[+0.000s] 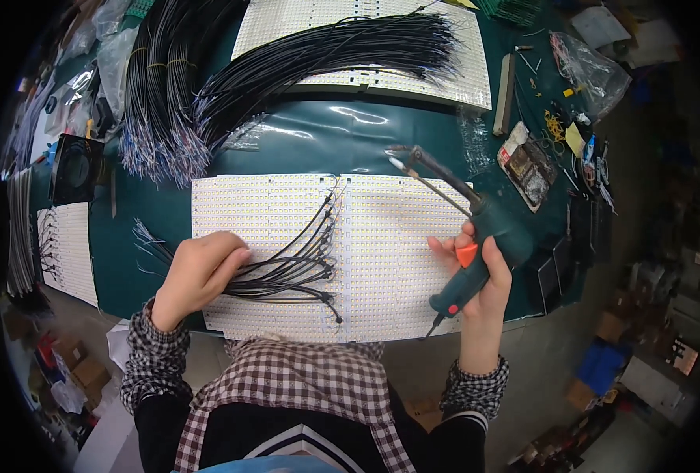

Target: The person solders wires onto an LED board using a soldering tool, sets the finished board onto a stack, and solders wires onto another LED board.

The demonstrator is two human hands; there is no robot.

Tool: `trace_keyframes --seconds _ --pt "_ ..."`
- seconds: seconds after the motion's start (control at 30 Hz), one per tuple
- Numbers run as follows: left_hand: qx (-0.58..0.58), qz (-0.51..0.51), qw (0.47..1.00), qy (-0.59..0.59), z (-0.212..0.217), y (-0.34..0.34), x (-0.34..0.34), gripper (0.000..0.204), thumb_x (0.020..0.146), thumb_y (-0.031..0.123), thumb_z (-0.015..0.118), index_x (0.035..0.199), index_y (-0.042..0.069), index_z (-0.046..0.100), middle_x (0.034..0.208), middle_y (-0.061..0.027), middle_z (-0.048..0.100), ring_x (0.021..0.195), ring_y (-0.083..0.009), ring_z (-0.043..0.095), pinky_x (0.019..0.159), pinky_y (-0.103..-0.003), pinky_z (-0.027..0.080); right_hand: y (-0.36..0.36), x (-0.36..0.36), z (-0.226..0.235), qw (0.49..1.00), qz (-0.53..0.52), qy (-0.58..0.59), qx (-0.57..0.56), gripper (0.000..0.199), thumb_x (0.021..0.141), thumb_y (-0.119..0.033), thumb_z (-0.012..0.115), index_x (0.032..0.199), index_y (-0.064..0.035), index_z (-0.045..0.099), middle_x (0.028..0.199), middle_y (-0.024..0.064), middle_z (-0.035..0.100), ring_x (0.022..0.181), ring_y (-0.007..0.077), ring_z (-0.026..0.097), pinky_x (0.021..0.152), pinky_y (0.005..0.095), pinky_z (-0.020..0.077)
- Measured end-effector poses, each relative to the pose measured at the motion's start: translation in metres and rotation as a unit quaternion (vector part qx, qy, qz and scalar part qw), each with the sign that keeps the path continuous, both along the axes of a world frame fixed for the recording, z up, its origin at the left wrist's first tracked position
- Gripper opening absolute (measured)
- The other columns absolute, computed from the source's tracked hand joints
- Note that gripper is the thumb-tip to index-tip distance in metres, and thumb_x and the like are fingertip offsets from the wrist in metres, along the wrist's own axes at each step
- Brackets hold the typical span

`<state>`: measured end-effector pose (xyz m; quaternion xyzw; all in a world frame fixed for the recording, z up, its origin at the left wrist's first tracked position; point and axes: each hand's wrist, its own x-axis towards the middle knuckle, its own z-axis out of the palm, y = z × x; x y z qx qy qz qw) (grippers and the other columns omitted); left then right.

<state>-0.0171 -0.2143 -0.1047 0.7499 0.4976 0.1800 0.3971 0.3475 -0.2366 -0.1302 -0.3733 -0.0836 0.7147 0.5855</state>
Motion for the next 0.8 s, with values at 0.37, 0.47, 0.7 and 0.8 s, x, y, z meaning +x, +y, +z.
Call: trace_keyframes --seconds 0.37,0.47,0.7,0.8 --pt "0.012 0.021 1.0 -0.001 -0.016 0.007 0.015 0.017 0.07 0.013 0.067 0.078 0.005 0.056 0.074 -0.0088 0.053 0.071 -0.0279 0.053 0.06 -0.035 0.042 0.025 -0.01 -0.042 0.998 -0.002 -0.027 0.058 0.033 0.087 -0.025 0.052 0.105 0.0016 0.048 0.085 0.0106 0.061 0.087 0.0239 0.057 0.098 0.0466 0.0352" --pt "0.014 -0.027 0.999 -0.01 -0.023 0.011 0.025 0.016 0.07 0.013 0.068 0.076 0.005 0.055 0.074 -0.0085 0.054 0.071 -0.0276 0.053 0.061 -0.036 0.041 0.021 -0.01 -0.044 0.998 -0.022 -0.014 0.053 0.032 0.087 -0.024 0.051 0.105 0.0021 0.048 0.084 0.011 0.061 0.086 0.0229 0.058 0.098 0.0488 0.0351" --pt "-0.054 0.011 0.998 0.006 -0.011 0.008 0.034 0.014 0.073 0.008 0.064 0.078 0.003 0.053 0.074 -0.0094 0.056 0.069 -0.0265 0.055 0.06 -0.033 0.043 0.021 -0.011 -0.044 0.998 -0.014 -0.032 0.06 0.033 0.087 -0.025 0.051 0.105 0.0017 0.048 0.084 0.0103 0.06 0.088 0.022 0.057 0.1 0.0486 0.0332" --pt "-0.15 0.065 0.986 -0.023 -0.009 0.006 0.036 0.014 0.075 0.008 0.063 0.079 0.002 0.052 0.074 -0.0109 0.058 0.066 -0.0262 0.057 0.06 -0.032 0.045 0.02 -0.012 -0.044 0.997 -0.015 -0.03 0.065 0.032 0.087 -0.025 0.051 0.105 0.0017 0.048 0.084 0.0102 0.06 0.088 0.0217 0.057 0.1 0.0485 0.0331"
